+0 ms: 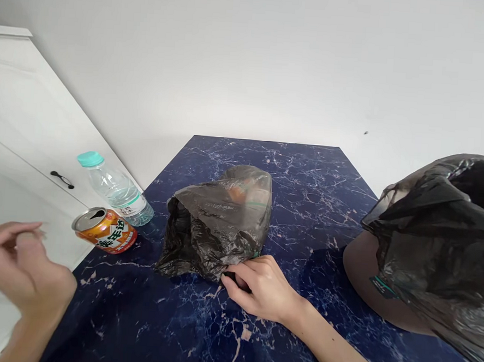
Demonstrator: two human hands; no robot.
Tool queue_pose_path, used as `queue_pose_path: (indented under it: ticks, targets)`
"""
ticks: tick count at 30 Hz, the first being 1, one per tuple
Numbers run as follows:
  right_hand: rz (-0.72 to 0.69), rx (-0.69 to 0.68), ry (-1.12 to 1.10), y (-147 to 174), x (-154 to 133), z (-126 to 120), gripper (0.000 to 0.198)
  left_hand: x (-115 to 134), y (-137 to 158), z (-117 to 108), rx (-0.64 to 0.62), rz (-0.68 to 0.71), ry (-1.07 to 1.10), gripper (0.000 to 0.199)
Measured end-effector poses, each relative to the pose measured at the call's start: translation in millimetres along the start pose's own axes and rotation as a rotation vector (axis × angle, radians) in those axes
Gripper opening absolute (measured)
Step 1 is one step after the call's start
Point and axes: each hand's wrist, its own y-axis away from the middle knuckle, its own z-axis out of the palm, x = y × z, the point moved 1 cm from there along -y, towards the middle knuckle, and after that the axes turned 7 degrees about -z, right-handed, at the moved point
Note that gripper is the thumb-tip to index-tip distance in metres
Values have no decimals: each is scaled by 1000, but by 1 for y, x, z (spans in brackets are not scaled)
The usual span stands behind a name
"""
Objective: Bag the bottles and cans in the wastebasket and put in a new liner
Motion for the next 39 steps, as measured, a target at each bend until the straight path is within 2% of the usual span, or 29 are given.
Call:
queue_pose_path:
  ticks: [1,2,3,5,8,11,18,22,26,28,32,34,39]
  targets:
    - [4,13,-3,0,0,-1,33,10,5,-2,13,100,30,24]
    - [9,29,8,0,0,-1,34,22,9,-4,-56,198,74,16]
    - [16,49,31,0,0,-2,35,37,13,-4,-233,301,122,13]
    - [33,98,90,0,0,-3,34,65,20,-2,-563,434,187,20]
    - [62,171,159,0,0,-5,34,97,30,12,-938,460,197,28]
    - [91,235,202,-1,0,-8,31,113,43,35,-1122,457,208,35]
    - [170,387,282,1,2,-14,19,148,66,79,-1209,605,179,51]
    - [204,410,278,3,5,-16,19,166,74,93,-1269,705,136,33]
    - [228,413,271,3,7,-18,16,173,82,101,-1236,775,126,28]
    - [247,423,277,2,8,-18,15,173,84,101,-1217,748,133,26]
    - [313,437,281,3,12,-17,7,164,85,98,-1191,604,160,27]
    - [359,438,273,4,15,-16,11,157,85,98,-1177,550,133,27]
    - [402,413,252,7,18,-11,16,143,84,102,-1085,535,-26,31]
